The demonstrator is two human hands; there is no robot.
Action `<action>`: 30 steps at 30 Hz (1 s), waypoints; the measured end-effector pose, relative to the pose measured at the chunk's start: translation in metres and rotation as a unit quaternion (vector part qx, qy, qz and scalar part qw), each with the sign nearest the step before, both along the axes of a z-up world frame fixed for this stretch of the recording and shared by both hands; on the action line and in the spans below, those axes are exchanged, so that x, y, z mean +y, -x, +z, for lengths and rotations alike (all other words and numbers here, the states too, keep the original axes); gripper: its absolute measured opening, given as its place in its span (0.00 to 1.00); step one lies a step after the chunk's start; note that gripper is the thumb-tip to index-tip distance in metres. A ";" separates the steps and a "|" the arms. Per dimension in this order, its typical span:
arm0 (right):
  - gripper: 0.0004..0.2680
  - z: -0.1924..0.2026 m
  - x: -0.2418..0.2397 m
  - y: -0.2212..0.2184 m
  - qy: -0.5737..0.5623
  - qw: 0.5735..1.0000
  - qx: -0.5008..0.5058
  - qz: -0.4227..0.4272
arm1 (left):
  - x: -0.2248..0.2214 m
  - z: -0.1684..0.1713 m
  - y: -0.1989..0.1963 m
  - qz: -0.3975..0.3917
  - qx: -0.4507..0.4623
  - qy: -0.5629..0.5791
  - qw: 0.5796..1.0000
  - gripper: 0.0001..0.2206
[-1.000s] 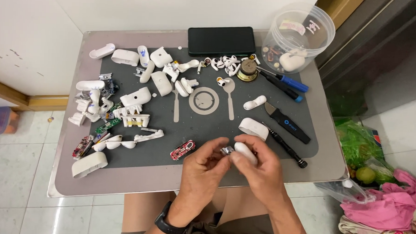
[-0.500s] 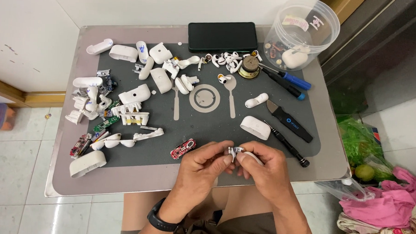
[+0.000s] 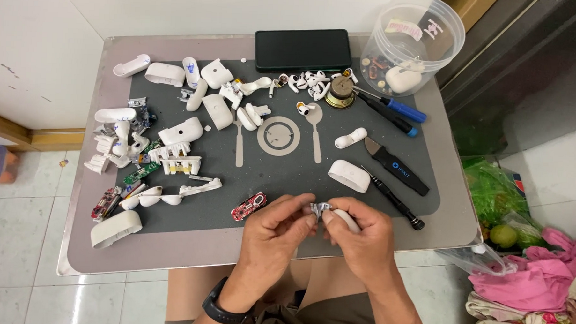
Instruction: Assembling small white plastic electronic components on a repair bench
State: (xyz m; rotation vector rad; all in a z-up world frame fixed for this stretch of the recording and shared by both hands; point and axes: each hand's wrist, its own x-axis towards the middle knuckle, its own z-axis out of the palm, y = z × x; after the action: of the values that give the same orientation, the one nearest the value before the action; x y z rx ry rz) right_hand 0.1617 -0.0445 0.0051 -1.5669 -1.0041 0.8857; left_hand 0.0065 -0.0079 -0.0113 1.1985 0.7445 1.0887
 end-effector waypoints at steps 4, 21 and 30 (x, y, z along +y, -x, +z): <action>0.03 0.003 0.000 0.004 0.015 0.999 -0.026 -0.021 | -0.005 0.008 0.002 0.010 0.050 -0.031 0.998 0.09; 0.04 -0.002 -0.002 -0.003 -0.032 0.999 -0.002 0.039 | 0.002 0.006 0.004 -0.010 0.065 0.042 0.997 0.19; 0.04 0.004 0.000 0.000 0.001 1.000 -0.016 0.017 | -0.003 -0.010 0.002 -0.010 -0.073 -0.002 0.997 0.21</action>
State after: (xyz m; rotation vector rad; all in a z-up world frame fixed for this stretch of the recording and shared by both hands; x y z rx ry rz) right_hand 0.1615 -0.0444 0.0089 -1.5750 -1.0562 0.8872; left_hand 0.0041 -0.0111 -0.0211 1.1150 0.6173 1.1491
